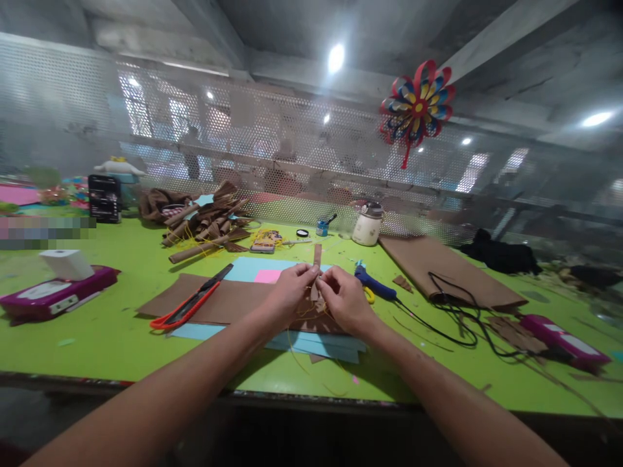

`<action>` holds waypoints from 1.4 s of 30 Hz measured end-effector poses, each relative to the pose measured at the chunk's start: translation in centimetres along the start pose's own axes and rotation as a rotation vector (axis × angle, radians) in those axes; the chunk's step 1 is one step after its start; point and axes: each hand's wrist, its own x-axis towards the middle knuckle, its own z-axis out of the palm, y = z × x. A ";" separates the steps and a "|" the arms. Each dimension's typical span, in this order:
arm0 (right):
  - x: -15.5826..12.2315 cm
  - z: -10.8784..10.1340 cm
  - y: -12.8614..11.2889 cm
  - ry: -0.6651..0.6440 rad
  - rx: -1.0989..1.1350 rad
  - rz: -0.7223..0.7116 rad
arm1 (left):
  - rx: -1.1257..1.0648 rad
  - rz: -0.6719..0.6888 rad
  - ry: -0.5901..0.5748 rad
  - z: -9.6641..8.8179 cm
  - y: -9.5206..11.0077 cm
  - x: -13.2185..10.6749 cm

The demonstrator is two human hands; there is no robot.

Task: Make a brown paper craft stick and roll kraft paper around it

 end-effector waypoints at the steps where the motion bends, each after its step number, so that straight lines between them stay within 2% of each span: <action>1: 0.0 0.0 0.0 0.002 0.020 0.011 | 0.014 0.006 0.026 -0.1 0.0 0.0; 5: 0.3 -0.2 0.2 0.044 0.237 0.111 | -0.003 0.038 0.124 -0.3 0.4 -0.1; 9: 0.7 -0.4 0.6 0.010 0.491 0.278 | -0.019 0.025 0.113 -0.3 0.8 -0.2; 13: 0.5 0.0 1.0 -0.003 0.423 0.240 | -0.067 -0.005 0.070 -0.2 1.0 -0.3; 18: 0.3 0.3 1.2 0.008 0.393 0.210 | -0.037 0.000 0.088 -0.3 1.1 -0.3; 25: 0.1 0.0 0.5 -0.026 0.315 0.164 | -0.158 -0.020 0.102 -0.5 1.3 -0.2; 30: 0.5 -0.6 1.0 0.098 0.211 0.157 | -0.175 -0.062 0.082 -0.4 1.7 -0.4; 32: 0.9 -0.9 1.3 0.121 0.251 0.175 | -0.183 -0.084 0.048 -0.2 2.0 -0.6; 34: 1.1 -1.0 1.3 0.061 0.409 0.210 | -0.217 -0.120 -0.031 -0.1 2.2 -0.8; 37: 1.1 -0.9 0.9 -0.125 0.629 0.254 | -0.266 -0.145 -0.146 0.0 2.4 -1.0; 39: 1.0 -0.8 0.8 -0.188 0.621 0.230 | -0.249 -0.116 -0.151 0.0 2.4 -0.9; 42: 1.0 -0.8 0.9 -0.202 0.456 0.153 | -0.194 -0.078 -0.137 -0.1 2.4 -0.8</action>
